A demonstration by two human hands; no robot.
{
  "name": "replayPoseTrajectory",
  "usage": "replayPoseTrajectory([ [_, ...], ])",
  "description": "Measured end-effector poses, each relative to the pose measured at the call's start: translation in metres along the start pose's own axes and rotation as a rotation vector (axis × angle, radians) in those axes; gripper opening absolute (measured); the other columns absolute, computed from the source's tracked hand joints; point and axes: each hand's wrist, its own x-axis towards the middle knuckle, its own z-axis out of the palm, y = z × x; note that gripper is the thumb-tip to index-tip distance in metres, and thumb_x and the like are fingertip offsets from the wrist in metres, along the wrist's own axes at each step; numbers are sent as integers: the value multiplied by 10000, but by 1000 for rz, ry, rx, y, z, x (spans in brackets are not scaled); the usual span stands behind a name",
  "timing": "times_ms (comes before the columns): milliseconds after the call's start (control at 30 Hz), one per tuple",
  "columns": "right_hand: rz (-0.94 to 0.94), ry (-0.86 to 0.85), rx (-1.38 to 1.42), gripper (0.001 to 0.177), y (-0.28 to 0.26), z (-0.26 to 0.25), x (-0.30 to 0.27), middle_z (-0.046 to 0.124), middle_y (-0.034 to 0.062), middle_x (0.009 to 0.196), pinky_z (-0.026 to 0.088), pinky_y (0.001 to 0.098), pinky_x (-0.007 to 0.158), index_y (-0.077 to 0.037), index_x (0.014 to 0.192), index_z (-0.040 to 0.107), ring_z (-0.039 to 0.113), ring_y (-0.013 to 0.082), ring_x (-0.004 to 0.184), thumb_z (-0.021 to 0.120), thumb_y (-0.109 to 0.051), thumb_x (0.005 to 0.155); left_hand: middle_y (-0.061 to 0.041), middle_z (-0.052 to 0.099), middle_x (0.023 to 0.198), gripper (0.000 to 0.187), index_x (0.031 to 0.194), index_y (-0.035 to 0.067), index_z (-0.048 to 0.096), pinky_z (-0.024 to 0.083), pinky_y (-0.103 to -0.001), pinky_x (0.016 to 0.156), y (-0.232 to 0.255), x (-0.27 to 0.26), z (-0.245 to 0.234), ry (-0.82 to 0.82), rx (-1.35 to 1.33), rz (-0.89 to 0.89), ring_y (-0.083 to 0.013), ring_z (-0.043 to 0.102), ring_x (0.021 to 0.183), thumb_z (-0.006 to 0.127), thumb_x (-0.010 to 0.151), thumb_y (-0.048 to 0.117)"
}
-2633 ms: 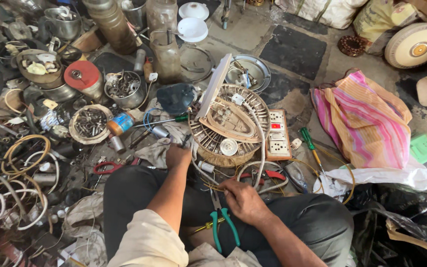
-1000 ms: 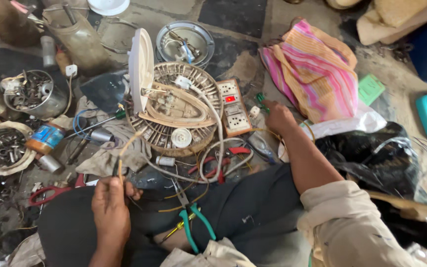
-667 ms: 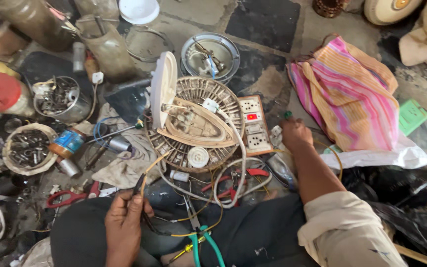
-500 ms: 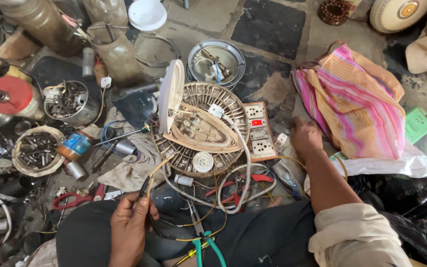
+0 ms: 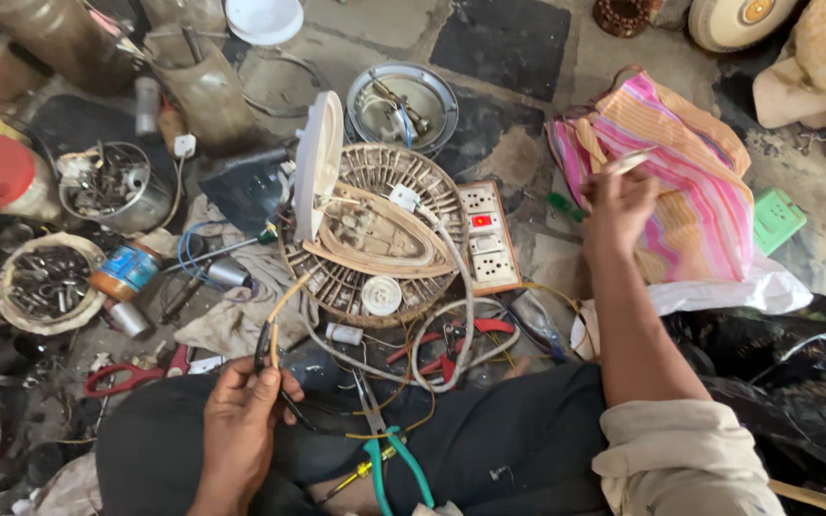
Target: The person disassembles an electric iron by using a screwdriver to remove screws, separates the iron's top and bottom plates, and manipulates the internal wires and components using pliers and a screwdriver.
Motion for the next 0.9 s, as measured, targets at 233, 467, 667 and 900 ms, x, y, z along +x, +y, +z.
replayPoseTrajectory([
  [233, -868, -711, -1223, 521, -32, -2, -53, 691, 235, 945, 552, 466, 758, 8, 1220, 699, 687, 413, 855, 731, -297, 799, -103, 696, 855, 147, 1102, 45, 615, 509, -309, 556, 5, -5, 6, -24, -13, 44, -188, 675, 750, 640, 986, 131],
  [467, -67, -796, -1470, 386, -34, 38, -89, 727, 260, 1056, 543, 503, 932, -73, 1034, 789, 698, 429, 1027, 679, -403, 866, -102, 696, 857, 158, 1110, 46, 611, 509, -303, 557, 6, -9, 6, -45, -8, 60, -182, 684, 755, 645, 985, 138],
  [667, 92, -762, -1539, 414, -28, 46, -85, 751, 249, 1038, 553, 486, 940, -59, 981, 804, 716, 412, 1015, 723, -439, 836, -108, 724, 869, 179, 1113, 24, 629, 485, -295, 563, 2, -6, 3, -32, 61, 31, -187, 702, 752, 653, 973, 134],
  [900, 69, -792, -1570, 537, -16, 48, -89, 717, 277, 1042, 560, 480, 905, 19, 920, 782, 704, 414, 995, 806, -497, 775, -113, 747, 888, 146, 1106, 21, 628, 494, -261, 642, -5, -6, -2, -51, 82, 68, -144, 693, 776, 661, 985, 95],
])
